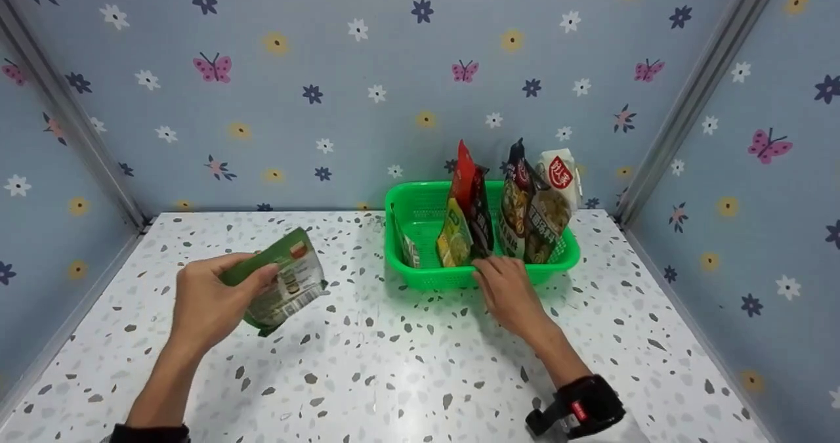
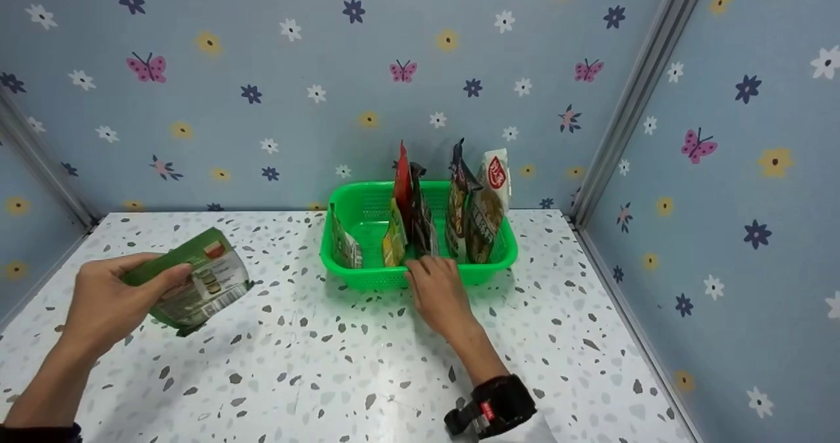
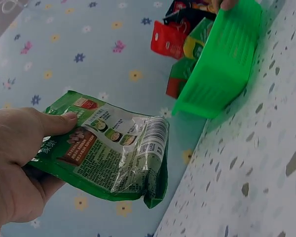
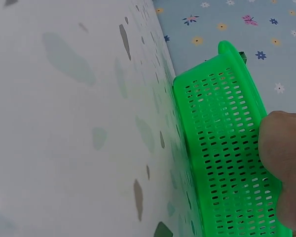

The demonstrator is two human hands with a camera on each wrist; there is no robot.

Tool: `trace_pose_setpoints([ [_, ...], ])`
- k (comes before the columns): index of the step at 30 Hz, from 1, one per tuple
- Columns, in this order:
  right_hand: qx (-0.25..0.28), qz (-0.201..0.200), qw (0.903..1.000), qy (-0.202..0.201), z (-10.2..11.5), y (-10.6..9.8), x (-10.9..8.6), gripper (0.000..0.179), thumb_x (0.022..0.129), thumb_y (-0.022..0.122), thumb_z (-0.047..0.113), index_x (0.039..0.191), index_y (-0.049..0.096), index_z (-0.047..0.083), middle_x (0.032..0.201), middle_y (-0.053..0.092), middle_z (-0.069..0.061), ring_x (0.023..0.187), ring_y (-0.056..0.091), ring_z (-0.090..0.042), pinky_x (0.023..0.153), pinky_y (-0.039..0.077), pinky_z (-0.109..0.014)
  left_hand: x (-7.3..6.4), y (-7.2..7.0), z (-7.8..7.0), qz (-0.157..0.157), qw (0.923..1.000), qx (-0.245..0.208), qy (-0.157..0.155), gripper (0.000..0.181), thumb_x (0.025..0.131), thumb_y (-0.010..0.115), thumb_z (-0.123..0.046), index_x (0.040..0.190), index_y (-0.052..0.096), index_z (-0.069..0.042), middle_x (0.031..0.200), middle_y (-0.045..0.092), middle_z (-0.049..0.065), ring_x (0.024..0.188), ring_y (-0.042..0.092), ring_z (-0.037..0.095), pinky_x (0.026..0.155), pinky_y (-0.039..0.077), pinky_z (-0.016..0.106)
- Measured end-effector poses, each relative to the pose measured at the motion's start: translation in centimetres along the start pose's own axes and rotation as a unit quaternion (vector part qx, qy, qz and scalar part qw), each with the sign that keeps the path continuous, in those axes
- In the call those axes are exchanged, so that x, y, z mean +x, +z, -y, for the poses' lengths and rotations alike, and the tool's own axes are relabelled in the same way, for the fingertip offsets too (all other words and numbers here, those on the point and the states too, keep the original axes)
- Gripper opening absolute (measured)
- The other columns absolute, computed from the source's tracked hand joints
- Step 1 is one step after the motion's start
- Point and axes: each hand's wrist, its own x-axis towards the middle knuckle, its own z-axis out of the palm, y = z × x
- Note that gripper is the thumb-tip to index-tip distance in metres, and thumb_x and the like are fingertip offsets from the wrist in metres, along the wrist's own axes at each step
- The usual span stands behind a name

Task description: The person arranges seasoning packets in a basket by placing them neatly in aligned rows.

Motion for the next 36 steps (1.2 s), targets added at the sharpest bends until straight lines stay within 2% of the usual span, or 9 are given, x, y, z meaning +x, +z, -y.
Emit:
trace_pose_setpoints([
  [5,-0.004,0.004,1.0000,0.001,0.1,-0.2,0.1,0.020,0.110,0.073,0.013,0.128,0.078,0.007,0.114,0.080,-0.011,0.106,0.074,-0.031,0.097,0.056,-0.049,-0.8,2.6,-3.2,0.056,0.9966,-0.049,0.036,0.019,0.100,0.089,-0.022,0.113,0.089,-0.009,0.103,0.088,0.016,0.078,0.079,0.004,0.068,0.063,0.018],
  [10,0.010,0.041,0.9989,0.020,0.3,-0.6,0.0,0.027,0.113,0.070,0.020,0.135,0.076,0.006,0.124,0.080,-0.013,0.118,0.074,-0.034,0.105,0.055,-0.053,-1.6,5.4,-5.4,0.116,0.9852,-0.113,0.054,0.011,0.097,0.091,-0.019,0.106,0.090,-0.012,0.099,0.089,0.010,0.080,0.082,0.014,0.070,0.066,0.023],
  [16,0.123,0.067,0.9885,0.056,2.0,-2.5,0.9,0.037,0.115,0.067,0.022,0.147,0.069,0.004,0.143,0.073,-0.018,0.136,0.069,-0.037,0.116,0.058,-0.059,-2.1,8.0,-7.0,0.181,0.9678,-0.153,0.085,0.014,0.097,0.091,-0.019,0.109,0.090,-0.013,0.100,0.089,0.008,0.084,0.085,0.018,0.073,0.068,0.026],
  [19,0.220,0.065,0.9714,0.063,3.7,-4.1,1.6,0.038,0.115,0.066,0.019,0.151,0.068,0.006,0.148,0.072,-0.017,0.141,0.069,-0.035,0.116,0.059,-0.058,-2.2,8.8,-7.7,0.198,0.9601,-0.169,0.102,0.014,0.098,0.090,-0.019,0.110,0.090,-0.014,0.101,0.089,0.007,0.087,0.086,0.018,0.075,0.069,0.027],
  [24,0.364,0.096,0.9239,0.069,6.5,-6.9,2.2,0.042,0.114,0.065,0.015,0.156,0.065,0.012,0.147,0.076,-0.010,0.138,0.073,-0.026,0.118,0.061,-0.047,-2.3,9.8,-8.6,0.216,0.9476,-0.196,0.129,0.014,0.098,0.089,-0.019,0.112,0.090,-0.016,0.102,0.089,0.005,0.089,0.087,0.018,0.077,0.070,0.027],
  [26,0.406,0.114,0.9038,0.071,7.3,-7.6,2.3,0.043,0.113,0.066,0.013,0.156,0.065,0.012,0.144,0.077,-0.010,0.135,0.075,-0.023,0.116,0.063,-0.041,-2.3,10.1,-8.9,0.221,0.9436,-0.203,0.140,0.014,0.098,0.089,-0.019,0.112,0.090,-0.016,0.102,0.089,0.005,0.087,0.087,0.019,0.076,0.069,0.027],
  [29,0.443,0.133,0.8836,0.071,7.8,-8.0,2.2,0.039,0.113,0.069,0.011,0.152,0.067,0.009,0.137,0.079,-0.014,0.125,0.079,-0.018,0.106,0.067,-0.034,-2.5,10.5,-9.3,0.227,0.9392,-0.208,0.152,0.014,0.099,0.089,-0.020,0.113,0.090,-0.016,0.102,0.089,0.005,0.085,0.086,0.019,0.074,0.069,0.027],
  [32,0.455,0.138,0.8768,0.070,8.0,-8.1,2.2,0.032,0.111,0.071,0.009,0.143,0.074,0.008,0.127,0.082,-0.016,0.110,0.082,-0.013,0.090,0.069,-0.029,-2.6,10.9,-9.5,0.230,0.9367,-0.208,0.163,0.014,0.099,0.088,-0.019,0.113,0.090,-0.016,0.103,0.089,0.005,0.086,0.086,0.017,0.075,0.068,0.026],
  [36,0.458,0.129,0.8776,0.057,8.0,-8.0,2.1,0.023,0.109,0.072,0.005,0.131,0.081,0.007,0.114,0.085,-0.017,0.091,0.081,-0.010,0.076,0.067,-0.027,-2.7,11.2,-9.6,0.232,0.9352,-0.208,0.168,0.014,0.099,0.088,-0.019,0.112,0.090,-0.015,0.104,0.089,0.005,0.089,0.086,0.017,0.077,0.069,0.026],
])
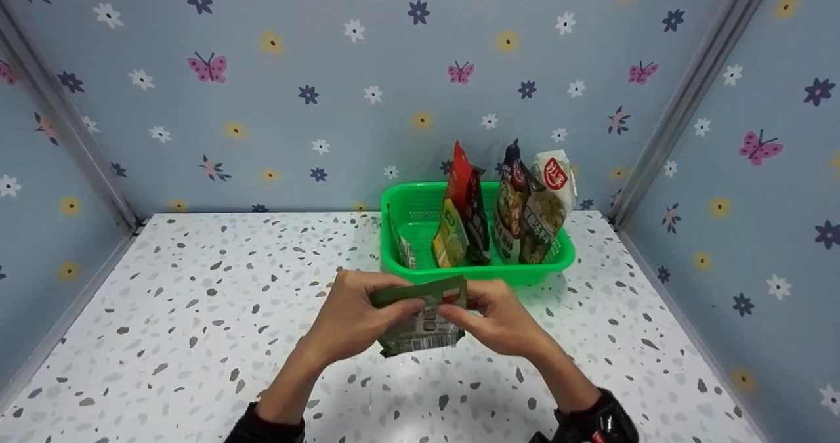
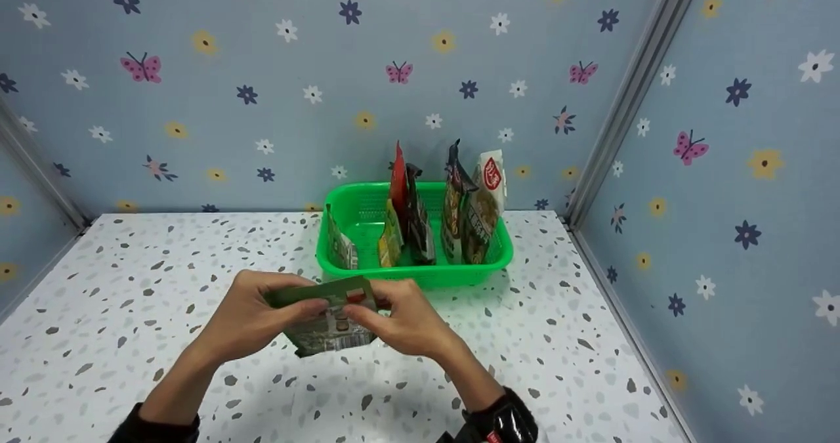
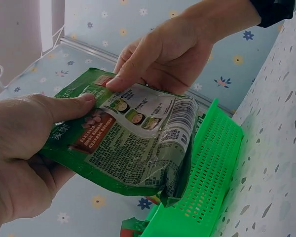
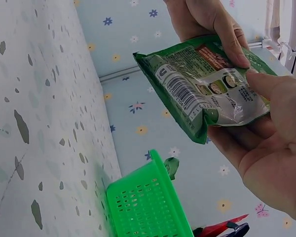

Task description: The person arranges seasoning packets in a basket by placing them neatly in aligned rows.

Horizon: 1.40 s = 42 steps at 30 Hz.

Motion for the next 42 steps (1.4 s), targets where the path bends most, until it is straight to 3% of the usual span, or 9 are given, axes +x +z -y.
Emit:
trace_pose_setpoints([
  [6,-0.003,-0.013,0.9992,-0.037,-0.3,0.1,0.1,0.021,0.108,0.072,0.002,0.125,0.084,0.007,0.095,0.084,-0.015,0.065,0.063,-0.002,0.058,0.051,-0.020,0.0,0.2,0.1,-0.003,1.0000,0.002,0.005,0.014,0.099,0.089,-0.019,0.113,0.090,-0.016,0.104,0.089,0.005,0.087,0.086,0.016,0.076,0.068,0.025],
  [13,0.001,-0.029,0.9981,-0.054,-0.3,-0.2,0.2,0.024,0.108,0.072,0.001,0.128,0.084,0.009,0.085,0.079,-0.014,0.058,0.046,0.002,0.052,0.039,-0.020,0.0,0.5,0.4,-0.034,0.9993,-0.011,-0.014,0.025,0.098,0.091,-0.022,0.122,0.087,-0.017,0.114,0.088,0.006,0.096,0.086,0.015,0.082,0.070,0.028],
  [19,-0.008,-0.075,0.9960,-0.047,-0.1,-0.8,0.1,0.019,0.106,0.073,-0.002,0.118,0.086,0.006,0.076,0.073,-0.013,0.056,0.043,-0.003,0.052,0.039,-0.023,-0.6,0.9,1.2,-0.060,0.9943,-0.070,-0.053,0.045,0.099,0.089,-0.019,0.142,0.076,-0.014,0.125,0.084,0.013,0.106,0.085,0.018,0.092,0.071,0.031],
  [23,-0.013,-0.116,0.9918,-0.052,0.1,-1.1,0.1,0.015,0.104,0.074,-0.004,0.107,0.086,0.006,0.069,0.064,-0.012,0.055,0.043,-0.004,0.052,0.040,-0.022,-0.8,1.4,2.0,-0.057,0.9906,-0.104,-0.068,0.047,0.101,0.086,-0.018,0.146,0.073,-0.010,0.129,0.084,0.014,0.113,0.084,0.018,0.100,0.069,0.030],
  [25,-0.010,-0.131,0.9896,-0.059,0.1,-1.2,0.1,0.016,0.104,0.074,-0.006,0.107,0.085,0.005,0.072,0.069,-0.013,0.056,0.046,-0.005,0.053,0.043,-0.023,-0.7,1.7,2.4,-0.051,0.9888,-0.124,-0.067,0.047,0.101,0.085,-0.017,0.146,0.073,-0.008,0.131,0.084,0.014,0.116,0.084,0.019,0.102,0.069,0.031],
  [29,0.003,-0.153,0.9862,-0.063,0.3,-1.4,0.1,0.020,0.102,0.074,-0.008,0.112,0.086,0.003,0.091,0.084,-0.018,0.069,0.071,-0.007,0.061,0.060,-0.024,-0.6,2.5,3.0,-0.038,0.9854,-0.153,-0.066,0.043,0.102,0.084,-0.015,0.144,0.075,-0.008,0.130,0.085,0.014,0.116,0.085,0.021,0.100,0.070,0.035],
  [32,0.006,-0.163,0.9844,-0.065,0.3,-1.5,0.1,0.020,0.102,0.074,-0.009,0.111,0.087,0.002,0.097,0.086,-0.019,0.082,0.082,-0.010,0.068,0.067,-0.028,-0.6,3.1,3.2,-0.034,0.9838,-0.161,-0.072,0.037,0.103,0.084,-0.016,0.139,0.079,-0.011,0.127,0.086,0.012,0.112,0.085,0.022,0.094,0.071,0.035],
  [36,0.006,-0.168,0.9831,-0.072,0.3,-1.6,0.1,0.019,0.101,0.074,-0.010,0.111,0.086,0.001,0.092,0.085,-0.020,0.069,0.071,-0.005,0.059,0.059,-0.025,-0.6,3.7,3.3,-0.029,0.9837,-0.160,-0.077,0.031,0.105,0.082,-0.018,0.135,0.082,-0.013,0.124,0.086,0.012,0.106,0.086,0.021,0.087,0.070,0.032],
  [42,0.007,-0.168,0.9832,-0.071,0.3,-1.6,0.0,0.018,0.101,0.074,-0.010,0.107,0.086,0.002,0.085,0.081,-0.018,0.061,0.049,0.001,0.053,0.044,-0.022,-0.7,4.0,3.5,-0.030,0.9818,-0.173,-0.073,0.027,0.105,0.081,-0.016,0.131,0.084,-0.007,0.123,0.086,0.018,0.107,0.087,0.020,0.091,0.072,0.035],
])
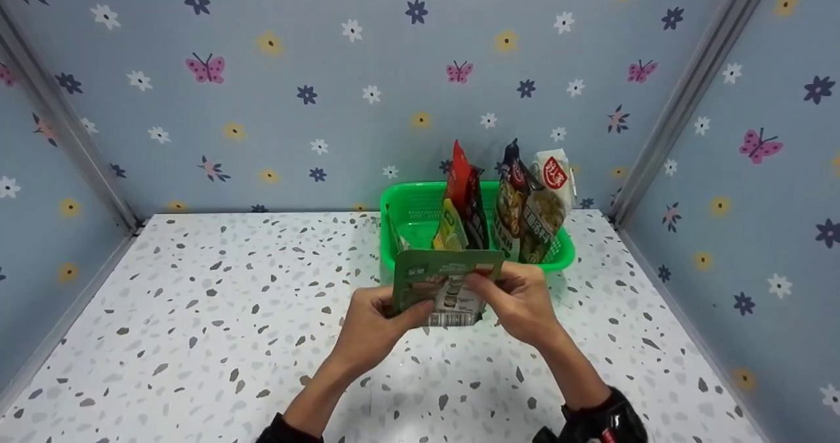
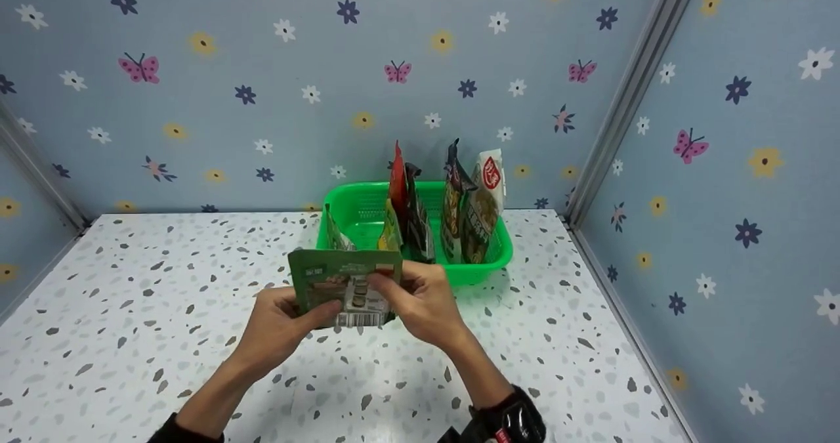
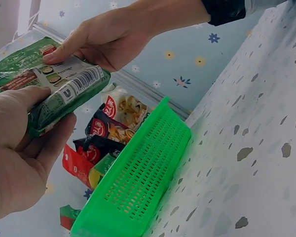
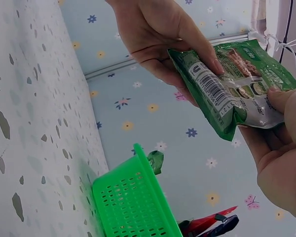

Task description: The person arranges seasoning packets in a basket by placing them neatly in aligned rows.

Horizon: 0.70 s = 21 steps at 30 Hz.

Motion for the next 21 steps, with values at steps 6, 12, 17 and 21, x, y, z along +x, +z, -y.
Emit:
trace_pose_setpoints([
  [6,-0.002,0.010,0.9999,-0.003,0.0,0.1,0.0,0.018,0.104,0.072,-0.009,0.108,0.085,0.003,0.066,0.064,-0.011,0.058,0.045,0.002,0.051,0.042,-0.021,0.0,0.0,0.1,-0.008,1.0000,-0.005,0.001,0.024,0.105,0.082,-0.015,0.127,0.086,-0.005,0.121,0.086,0.020,0.107,0.087,0.020,0.092,0.072,0.036],
  [12,-0.026,0.017,0.9991,0.027,0.1,0.2,0.0,0.015,0.107,0.071,-0.001,0.111,0.083,0.006,0.064,0.051,-0.009,0.056,0.036,0.000,0.050,0.034,-0.024,-0.1,0.0,0.0,-0.029,0.9994,0.017,0.006,0.022,0.104,0.083,-0.015,0.123,0.087,-0.007,0.112,0.088,0.016,0.093,0.084,0.012,0.082,0.069,0.029],
  [17,-0.058,0.017,0.9925,0.106,0.7,0.6,-0.1,0.025,0.111,0.072,0.011,0.135,0.075,0.005,0.105,0.080,-0.011,0.088,0.076,-0.007,0.078,0.063,-0.021,-0.1,0.0,-0.4,-0.099,0.9941,0.032,0.027,0.014,0.101,0.086,-0.014,0.114,0.090,-0.012,0.082,0.081,0.010,0.059,0.056,0.006,0.059,0.048,0.020],
  [21,-0.093,0.002,0.9869,0.132,1.4,1.2,-0.2,0.050,0.112,0.071,0.017,0.158,0.058,0.003,0.156,0.069,-0.017,0.140,0.074,-0.031,0.116,0.063,-0.036,0.0,0.1,-0.5,-0.182,0.9743,0.071,0.112,0.013,0.098,0.087,-0.007,0.110,0.091,-0.009,0.097,0.088,0.011,0.073,0.075,0.003,0.064,0.058,0.017],
])
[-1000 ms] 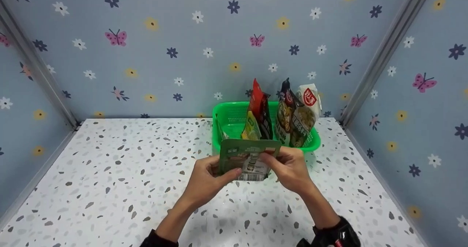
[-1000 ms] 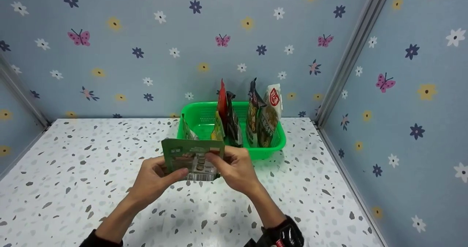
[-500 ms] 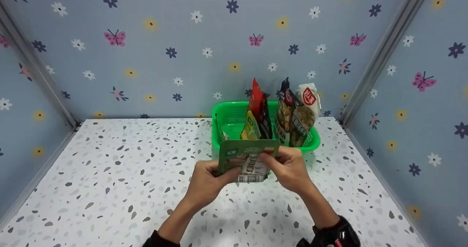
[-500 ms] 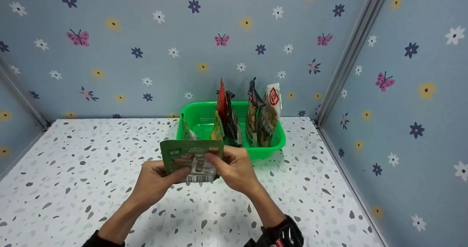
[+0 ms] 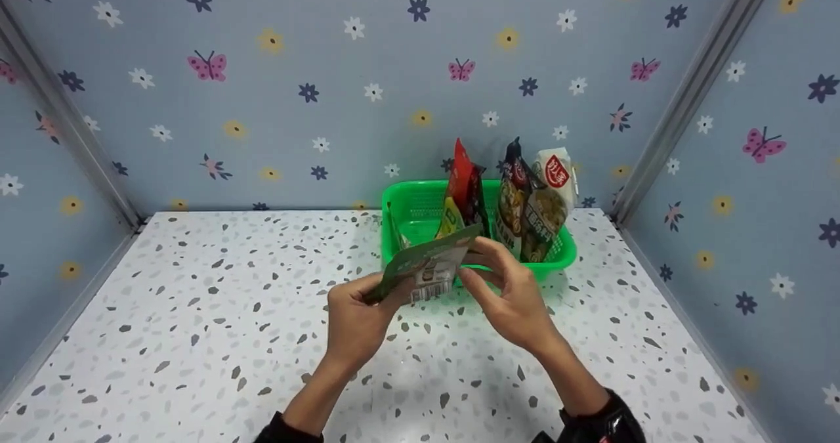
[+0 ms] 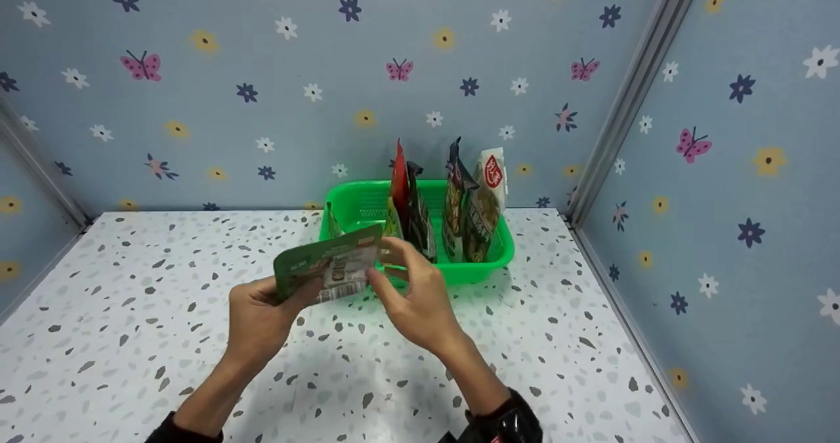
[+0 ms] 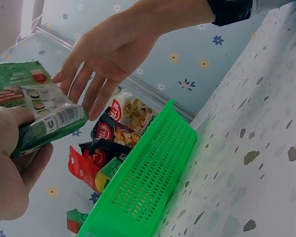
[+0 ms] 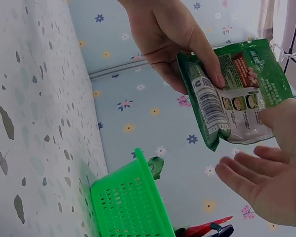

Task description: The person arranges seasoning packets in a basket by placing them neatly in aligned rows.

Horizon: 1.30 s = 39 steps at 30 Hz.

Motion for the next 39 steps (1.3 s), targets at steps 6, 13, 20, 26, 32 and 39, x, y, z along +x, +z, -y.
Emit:
trace_pose_setpoints([
  [6,-0.019,-0.018,0.9986,-0.046,1.7,1.1,-0.6,0.054,0.110,0.074,0.012,0.160,0.057,0.000,0.159,0.066,-0.015,0.145,0.068,-0.033,0.124,0.057,-0.038,0.3,0.1,0.4,-0.115,0.9742,0.075,0.179,0.027,0.087,0.091,0.010,0.110,0.089,-0.003,0.111,0.088,0.018,0.109,0.085,0.010,0.096,0.066,0.018],
  [13,0.040,0.057,0.9973,0.024,4.2,2.4,-1.6,0.074,0.109,0.074,0.022,0.173,0.041,0.007,0.171,0.057,-0.014,0.160,0.057,-0.034,0.133,0.049,-0.046,0.5,0.3,0.5,-0.193,0.9151,0.157,0.317,0.028,0.080,0.092,0.014,0.102,0.089,-0.004,0.104,0.089,0.013,0.096,0.086,0.030,0.101,0.065,0.021],
  [20,0.096,0.079,0.9884,0.088,5.4,2.7,-2.0,0.065,0.113,0.066,0.030,0.170,0.043,0.010,0.161,0.063,-0.015,0.149,0.065,-0.031,0.123,0.058,-0.048,0.1,1.0,1.0,-0.190,0.8699,0.219,0.399,0.024,0.080,0.084,0.014,0.095,0.086,-0.005,0.102,0.087,0.010,0.091,0.083,0.028,0.085,0.066,0.034],
  [26,0.114,0.018,0.9888,0.095,5.7,3.2,-2.2,0.039,0.117,0.062,0.027,0.150,0.065,0.006,0.120,0.077,-0.017,0.101,0.074,-0.018,0.087,0.064,-0.030,-0.1,1.6,1.0,-0.172,0.8245,0.257,0.474,0.013,0.094,0.077,0.008,0.090,0.083,-0.003,0.097,0.086,0.011,0.087,0.082,0.027,0.075,0.060,0.037],
  [32,0.103,-0.042,0.9892,0.095,5.8,3.5,-2.3,0.025,0.114,0.067,0.023,0.129,0.077,0.005,0.084,0.068,-0.007,0.072,0.062,-0.011,0.067,0.056,-0.026,-0.3,2.0,0.5,-0.156,0.7882,0.275,0.528,0.017,0.101,0.075,0.003,0.087,0.082,-0.003,0.092,0.084,0.011,0.083,0.079,0.026,0.073,0.057,0.038],
  [39,0.079,-0.093,0.9887,0.087,5.6,3.8,-2.3,0.026,0.112,0.072,0.023,0.096,0.077,0.004,0.065,0.051,0.001,0.055,0.045,-0.007,0.054,0.042,-0.023,-0.7,2.1,0.7,-0.144,0.7777,0.297,0.535,0.018,0.104,0.073,0.000,0.088,0.081,-0.004,0.093,0.084,0.009,0.085,0.079,0.025,0.075,0.056,0.038],
])
